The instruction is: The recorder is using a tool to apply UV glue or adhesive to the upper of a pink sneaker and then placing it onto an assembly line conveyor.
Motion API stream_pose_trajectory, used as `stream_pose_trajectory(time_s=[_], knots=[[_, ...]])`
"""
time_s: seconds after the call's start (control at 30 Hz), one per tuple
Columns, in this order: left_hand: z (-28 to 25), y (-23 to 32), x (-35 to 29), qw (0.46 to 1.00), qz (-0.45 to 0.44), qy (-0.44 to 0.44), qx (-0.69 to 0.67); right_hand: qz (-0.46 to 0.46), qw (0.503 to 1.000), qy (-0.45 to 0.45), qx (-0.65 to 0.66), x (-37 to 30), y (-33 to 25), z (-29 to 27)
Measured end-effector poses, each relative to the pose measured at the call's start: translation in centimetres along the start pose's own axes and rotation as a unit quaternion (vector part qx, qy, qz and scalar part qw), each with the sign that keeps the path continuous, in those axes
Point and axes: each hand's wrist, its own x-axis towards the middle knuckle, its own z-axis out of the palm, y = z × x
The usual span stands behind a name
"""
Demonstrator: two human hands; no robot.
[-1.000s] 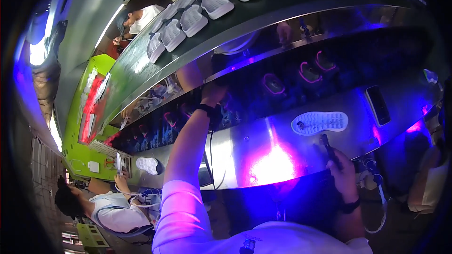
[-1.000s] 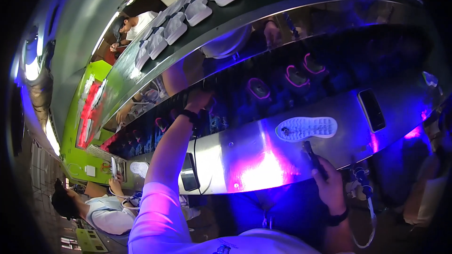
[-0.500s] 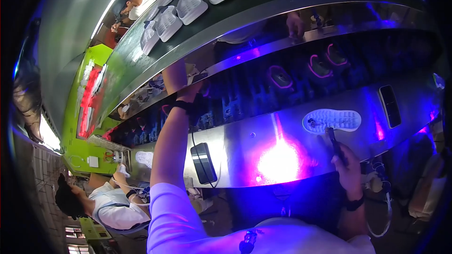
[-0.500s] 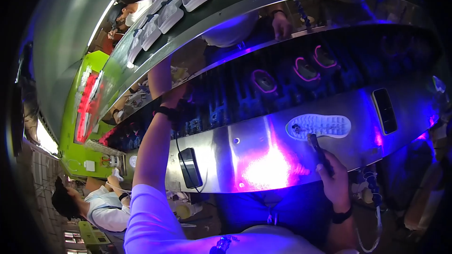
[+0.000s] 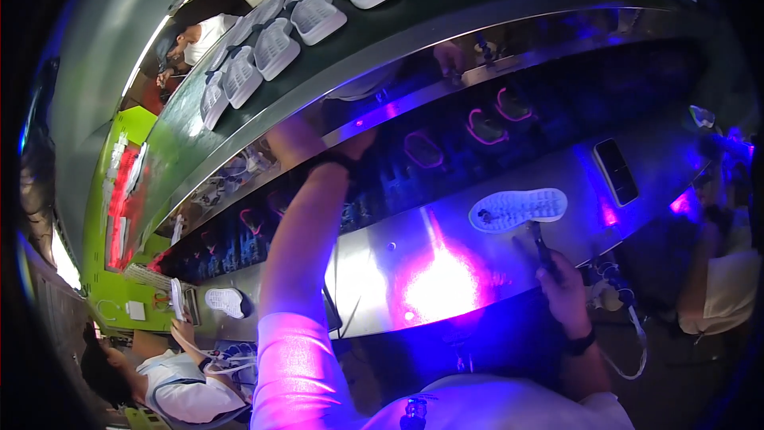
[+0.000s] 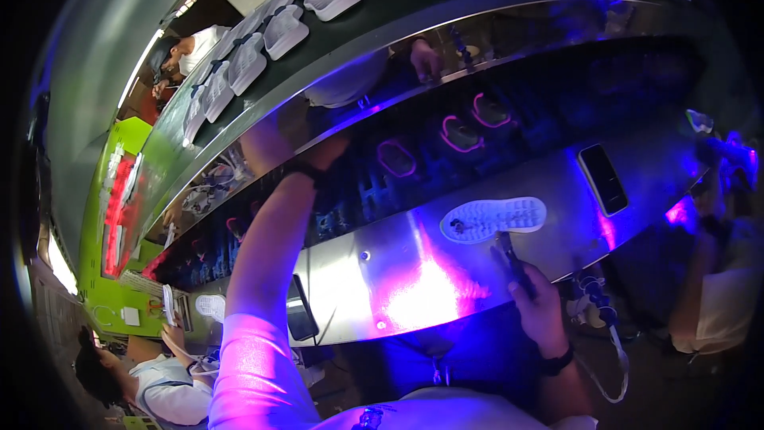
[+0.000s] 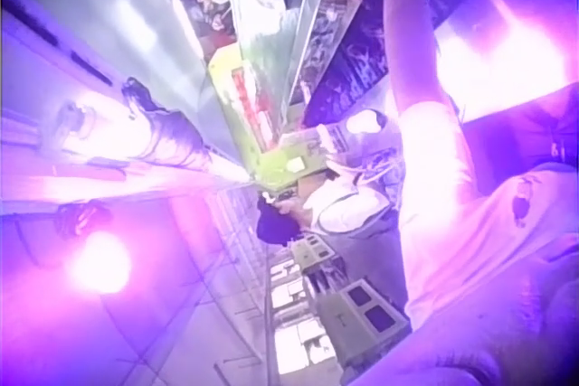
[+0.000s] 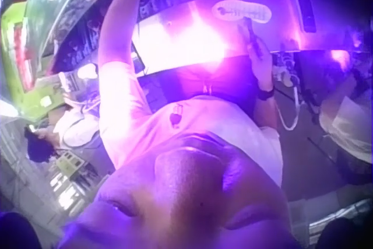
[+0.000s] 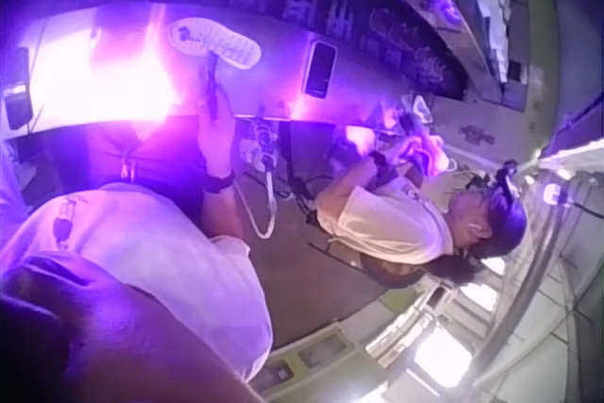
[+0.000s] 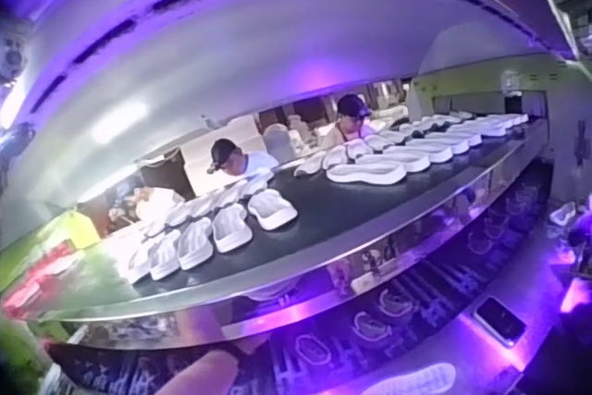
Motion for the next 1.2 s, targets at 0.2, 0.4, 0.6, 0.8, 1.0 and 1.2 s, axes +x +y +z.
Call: stream_pose_trajectory(time_s=[0.2, 0.4, 0.6, 0.8, 1.0, 1.2], knots=[[10.4, 8.0, 1.2, 0.956, -0.176, -0.173, 0.161, -0.14, 0.99, 0.009, -0.023, -1.0, 0.8, -0.1], [-0.6, 14.5, -4.6, 0.918, -0.234, -0.307, -0.095, -0.023, 0.999, 0.026, -0.022, -2.9, -0.1, -2.2], [-4.9, 20.2, -22.6, 0.905, 0.106, -0.386, 0.146, -0.121, 0.993, 0.0, -0.009, -3.4, 1.0, -0.6], [-1.1, 27.4, -31.6, 0.924, 0.257, -0.234, 0.162, -0.201, 0.978, -0.039, -0.039, -5.3, -2.9, -1.1], [-6.0, 25.6, -30.3, 0.953, 0.292, -0.027, 0.079, -0.243, 0.964, -0.037, -0.099, -7.8, -5.9, -0.4], [-8.4, 26.1, -35.4, 0.993, 0.043, 0.091, -0.062, -0.248, 0.949, -0.092, -0.173, -6.9, -3.5, 2.5]])
